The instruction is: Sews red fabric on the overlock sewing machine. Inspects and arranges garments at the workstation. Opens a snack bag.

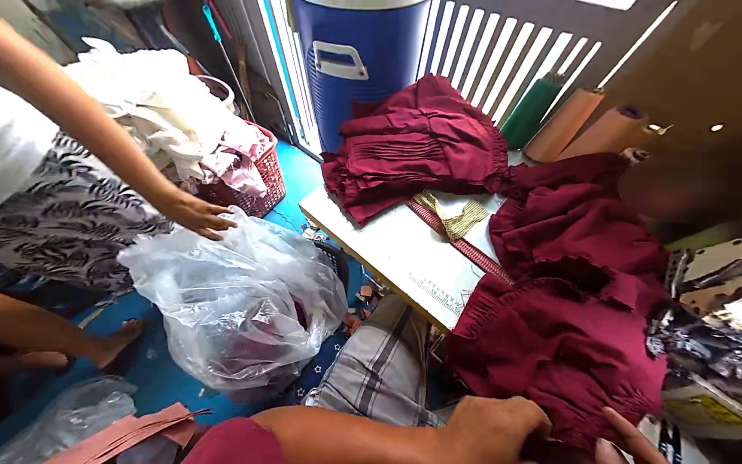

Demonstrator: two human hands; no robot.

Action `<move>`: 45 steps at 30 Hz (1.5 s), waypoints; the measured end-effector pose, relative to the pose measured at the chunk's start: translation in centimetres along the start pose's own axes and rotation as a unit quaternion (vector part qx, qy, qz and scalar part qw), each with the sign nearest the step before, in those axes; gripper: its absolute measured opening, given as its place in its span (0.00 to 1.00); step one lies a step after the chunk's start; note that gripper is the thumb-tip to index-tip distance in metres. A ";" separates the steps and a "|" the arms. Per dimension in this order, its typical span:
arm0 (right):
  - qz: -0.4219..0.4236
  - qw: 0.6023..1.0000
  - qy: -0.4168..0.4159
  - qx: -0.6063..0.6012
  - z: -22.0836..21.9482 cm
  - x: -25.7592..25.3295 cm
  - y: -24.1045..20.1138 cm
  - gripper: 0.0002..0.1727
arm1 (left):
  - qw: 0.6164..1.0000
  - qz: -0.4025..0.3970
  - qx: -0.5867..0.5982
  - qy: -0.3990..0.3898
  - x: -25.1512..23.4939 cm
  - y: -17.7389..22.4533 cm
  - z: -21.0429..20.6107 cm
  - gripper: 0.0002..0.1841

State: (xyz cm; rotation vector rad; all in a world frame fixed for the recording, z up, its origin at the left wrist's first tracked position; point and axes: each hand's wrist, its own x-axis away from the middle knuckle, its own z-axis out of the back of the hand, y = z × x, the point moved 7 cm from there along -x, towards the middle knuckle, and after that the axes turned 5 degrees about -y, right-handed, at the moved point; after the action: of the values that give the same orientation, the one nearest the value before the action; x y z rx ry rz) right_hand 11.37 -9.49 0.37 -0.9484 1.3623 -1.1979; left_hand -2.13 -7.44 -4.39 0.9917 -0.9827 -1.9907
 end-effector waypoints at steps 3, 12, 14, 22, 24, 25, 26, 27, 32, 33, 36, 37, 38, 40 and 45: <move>0.004 0.999 -0.042 0.017 -0.2 -0.2 -0.1 0.20 | 1.000 0.000 -0.030 0.001 0.3 -0.8 2.2 0.10; 0.135 0.838 -0.174 0.499 1.6 -7.2 -5.7 0.12 | 0.981 -0.140 -0.137 -0.010 -3.2 7.2 13.2 0.08; 0.180 0.825 -0.160 0.511 1.5 -8.8 -6.8 0.12 | 0.978 -0.155 -0.137 0.013 -5.5 9.2 14.2 0.13; 0.153 0.870 -0.050 0.466 4.2 -12.2 -9.7 0.10 | 0.980 -0.188 -0.062 0.034 -15.7 9.8 10.9 0.35; 0.145 0.881 -0.031 0.449 4.7 -12.4 -9.5 0.10 | 0.978 -0.162 -0.131 0.001 -16.6 7.7 7.6 0.47; 0.141 0.887 -0.025 0.439 5.0 -12.5 -9.3 0.09 | 0.973 -0.149 -0.173 -0.012 -16.8 6.4 6.2 0.43; 0.138 0.893 -0.020 0.427 5.2 -12.5 -9.1 0.08 | 0.968 -0.139 -0.209 -0.019 -17.0 5.3 5.5 0.36; 0.141 0.897 -0.016 0.418 5.4 -12.6 -9.0 0.07 | 0.963 -0.135 -0.233 -0.018 -17.1 4.6 5.5 0.30; 0.172 0.911 -0.007 0.375 6.1 -11.9 -8.5 0.07 | 0.929 -0.196 -0.309 -0.063 -18.6 6.3 7.8 0.14; 0.172 0.915 -0.009 0.364 6.2 -11.5 -8.3 0.07 | 0.923 -0.214 -0.311 -0.072 -18.5 6.7 7.7 0.13; 0.176 0.918 -0.018 0.356 6.5 -8.5 -6.6 0.10 | 0.915 -0.273 -0.268 -0.124 -16.5 6.7 6.6 0.06; 0.176 0.919 -0.022 0.352 6.3 -7.0 -5.4 0.12 | 0.912 -0.286 -0.249 -0.156 -15.4 6.1 5.8 0.07; 0.180 0.921 -0.023 0.346 6.0 -5.6 -4.1 0.13 | 0.906 -0.299 -0.234 -0.188 -14.2 5.4 4.9 0.10; 0.183 0.923 -0.003 0.337 5.6 -3.5 -1.1 0.13 | 0.893 -0.313 -0.228 -0.229 -12.5 3.7 3.0 0.12; 0.176 0.937 0.058 0.295 5.4 -1.6 2.3 0.12 | 0.899 -0.290 -0.244 -0.220 -11.3 2.2 1.5 0.10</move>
State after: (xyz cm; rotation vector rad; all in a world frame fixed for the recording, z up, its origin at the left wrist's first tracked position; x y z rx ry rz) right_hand 17.09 -8.32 -1.36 -0.2003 1.0985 -1.2842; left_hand 2.39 1.30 1.76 0.5898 -0.3512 -2.8595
